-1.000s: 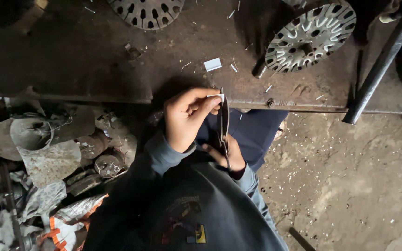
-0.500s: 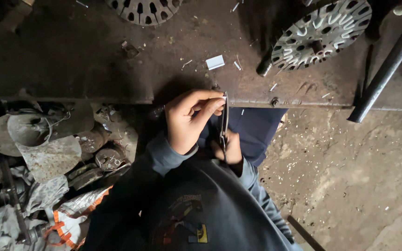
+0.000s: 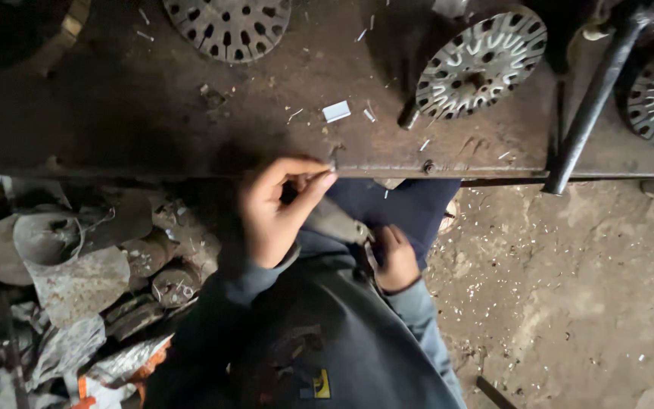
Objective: The person cuts small white rectangular pieces with scissors and inserts them into the slots of a circular metal stator. They then use a hammer and a metal rod to tap the pieces into place. The person repeats this process for multiple stators on the workbench.
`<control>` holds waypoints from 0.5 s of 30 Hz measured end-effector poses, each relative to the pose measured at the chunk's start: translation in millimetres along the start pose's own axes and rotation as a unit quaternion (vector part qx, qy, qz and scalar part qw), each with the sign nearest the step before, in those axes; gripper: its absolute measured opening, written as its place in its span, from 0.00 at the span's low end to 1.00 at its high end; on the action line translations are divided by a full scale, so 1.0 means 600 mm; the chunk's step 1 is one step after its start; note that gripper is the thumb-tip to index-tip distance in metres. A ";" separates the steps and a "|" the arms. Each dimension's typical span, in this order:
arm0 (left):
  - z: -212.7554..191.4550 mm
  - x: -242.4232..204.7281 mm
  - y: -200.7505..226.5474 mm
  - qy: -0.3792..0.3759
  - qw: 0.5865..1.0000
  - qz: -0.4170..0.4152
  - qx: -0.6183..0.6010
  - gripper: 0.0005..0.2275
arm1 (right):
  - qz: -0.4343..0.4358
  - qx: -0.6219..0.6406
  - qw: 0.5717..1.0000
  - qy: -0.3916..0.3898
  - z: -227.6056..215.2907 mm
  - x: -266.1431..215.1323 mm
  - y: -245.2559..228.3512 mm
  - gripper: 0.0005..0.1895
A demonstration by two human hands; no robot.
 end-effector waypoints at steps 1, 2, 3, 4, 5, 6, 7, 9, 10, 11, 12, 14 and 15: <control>-0.001 -0.005 0.003 -0.021 0.999 -0.002 -0.035 0.07 | -0.051 -0.096 0.994 0.004 -0.019 -0.005 -0.011 0.18; -0.001 -0.008 0.005 -0.042 0.997 -0.004 -0.071 0.07 | -0.080 -0.111 0.991 -0.009 -0.028 -0.008 -0.018 0.22; 0.003 -0.010 0.004 -0.064 0.992 -0.008 -0.107 0.08 | -0.109 -0.127 0.986 -0.023 -0.037 -0.011 -0.025 0.28; 0.015 -0.010 -0.005 -0.090 0.987 -0.039 -0.126 0.09 | -0.137 -0.143 0.980 -0.038 -0.045 -0.012 -0.033 0.33; 0.031 -0.011 -0.014 -0.114 0.981 -0.070 -0.142 0.10 | -0.146 -0.117 0.980 -0.060 -0.051 -0.007 -0.038 0.34; 0.047 -0.012 -0.025 -0.138 0.973 -0.102 -0.157 0.11 | -0.155 -0.091 0.980 -0.082 -0.057 0.000 -0.043 0.34; 0.062 -0.014 -0.028 -0.156 0.972 -0.088 -0.154 0.09 | -0.167 -0.065 0.978 -0.105 -0.060 0.009 -0.052 0.35; 0.092 -0.018 -0.034 -0.192 0.968 -0.059 -0.147 0.06 | -0.144 -0.006 0.988 -0.052 -0.096 0.029 -0.065 0.25; 0.099 -0.020 -0.032 -0.188 0.972 -0.026 -0.139 0.06 | -0.132 0.023 0.991 -0.026 -0.114 0.036 -0.074 0.22; 0.106 -0.022 -0.030 -0.184 0.974 0.008 -0.132 0.06 | -0.066 0.117 0.990 0.033 -0.128 0.041 -0.075 0.18; 0.109 -0.024 -0.027 -0.180 0.975 0.041 -0.125 0.06 | -0.001 0.209 0.974 0.091 -0.135 0.043 -0.075 0.14; 0.116 -0.024 -0.039 -0.190 0.979 0.000 -0.078 0.05 | 0.069 0.318 0.930 0.168 -0.140 0.050 -0.077 0.09; 0.118 -0.023 -0.043 -0.195 0.979 -0.019 -0.053 0.05 | 0.072 0.338 0.919 0.189 -0.141 0.056 -0.080 0.07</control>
Point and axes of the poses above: each hand's wrist, its own x-axis towards the middle knuckle, its own z-axis out of the palm, y = z × x, the point moved 6 cm from there along x, towards the middle knuckle, and after that the axes turned 11 degrees about -z, right-handed, at the moved point
